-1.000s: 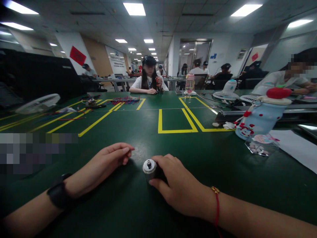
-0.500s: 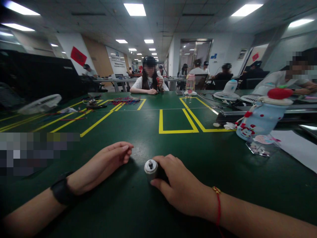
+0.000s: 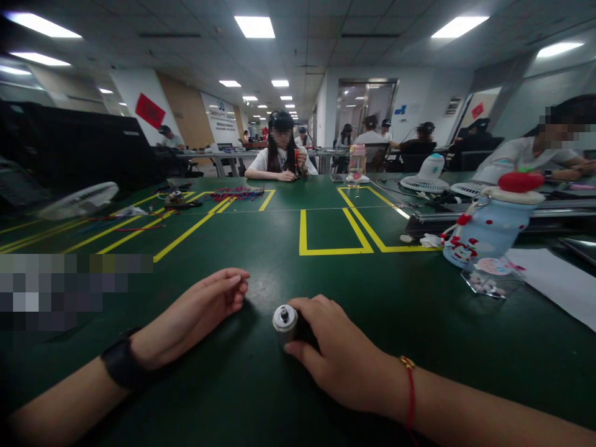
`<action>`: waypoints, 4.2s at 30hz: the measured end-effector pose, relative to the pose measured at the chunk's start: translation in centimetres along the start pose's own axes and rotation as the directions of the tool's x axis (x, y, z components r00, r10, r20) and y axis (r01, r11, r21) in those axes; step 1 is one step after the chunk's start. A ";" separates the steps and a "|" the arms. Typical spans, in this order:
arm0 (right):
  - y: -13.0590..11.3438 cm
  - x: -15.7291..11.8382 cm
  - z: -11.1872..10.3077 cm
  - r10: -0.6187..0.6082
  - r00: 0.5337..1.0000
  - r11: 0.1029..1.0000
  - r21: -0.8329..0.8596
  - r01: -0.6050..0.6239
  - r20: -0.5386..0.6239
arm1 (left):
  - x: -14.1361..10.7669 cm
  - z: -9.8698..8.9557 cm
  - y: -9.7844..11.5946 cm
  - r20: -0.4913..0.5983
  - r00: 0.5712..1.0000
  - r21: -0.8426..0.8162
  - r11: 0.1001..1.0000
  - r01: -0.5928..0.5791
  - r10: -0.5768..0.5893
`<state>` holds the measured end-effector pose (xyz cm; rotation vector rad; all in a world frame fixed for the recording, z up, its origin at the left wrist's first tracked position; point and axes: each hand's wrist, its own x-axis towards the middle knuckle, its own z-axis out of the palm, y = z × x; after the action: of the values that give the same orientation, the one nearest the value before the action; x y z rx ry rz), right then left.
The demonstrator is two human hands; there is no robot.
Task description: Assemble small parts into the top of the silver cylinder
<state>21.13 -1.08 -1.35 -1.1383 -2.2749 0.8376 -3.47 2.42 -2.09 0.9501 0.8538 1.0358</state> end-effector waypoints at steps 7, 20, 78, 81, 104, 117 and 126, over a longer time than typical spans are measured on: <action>0.0 -0.1 0.0 -0.005 1.000 1.000 -0.001 0.005 0.007 | -0.5 1.1 0.4 0.063 0.997 0.434 0.899 -0.061 0.037; 0.3 0.1 0.4 -0.042 0.999 0.999 -0.026 0.041 -0.029 | -2.3 5.9 1.2 0.280 0.921 0.756 0.530 -0.385 0.270; 0.4 -0.3 0.2 0.015 1.000 1.000 -0.007 -0.015 -0.005 | 0.3 -1.5 0.2 -0.143 0.984 0.280 0.958 -0.062 0.106; 0.4 -0.4 0.2 0.003 1.000 1.000 -0.008 -0.003 -0.012 | 0.2 -1.4 0.3 -0.124 0.984 0.429 0.901 -0.062 0.127; 0.5 -0.1 0.2 -0.040 0.999 0.999 -0.024 0.039 -0.032 | -1.6 2.2 0.5 0.352 0.931 0.841 0.405 -0.358 0.092; 0.3 0.0 0.5 -0.085 0.996 0.994 -0.066 0.082 -0.042 | -1.8 5.0 0.5 0.220 0.877 0.826 0.396 -0.400 0.428; 0.5 -0.1 0.5 -0.081 0.996 0.992 -0.102 0.078 -0.026 | -1.7 5.4 0.4 0.326 0.879 0.832 0.336 -0.442 0.349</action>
<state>21.15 -1.02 -2.07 -1.0878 -2.3437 0.6777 0.80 -0.31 0.34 2.2283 1.1468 0.8868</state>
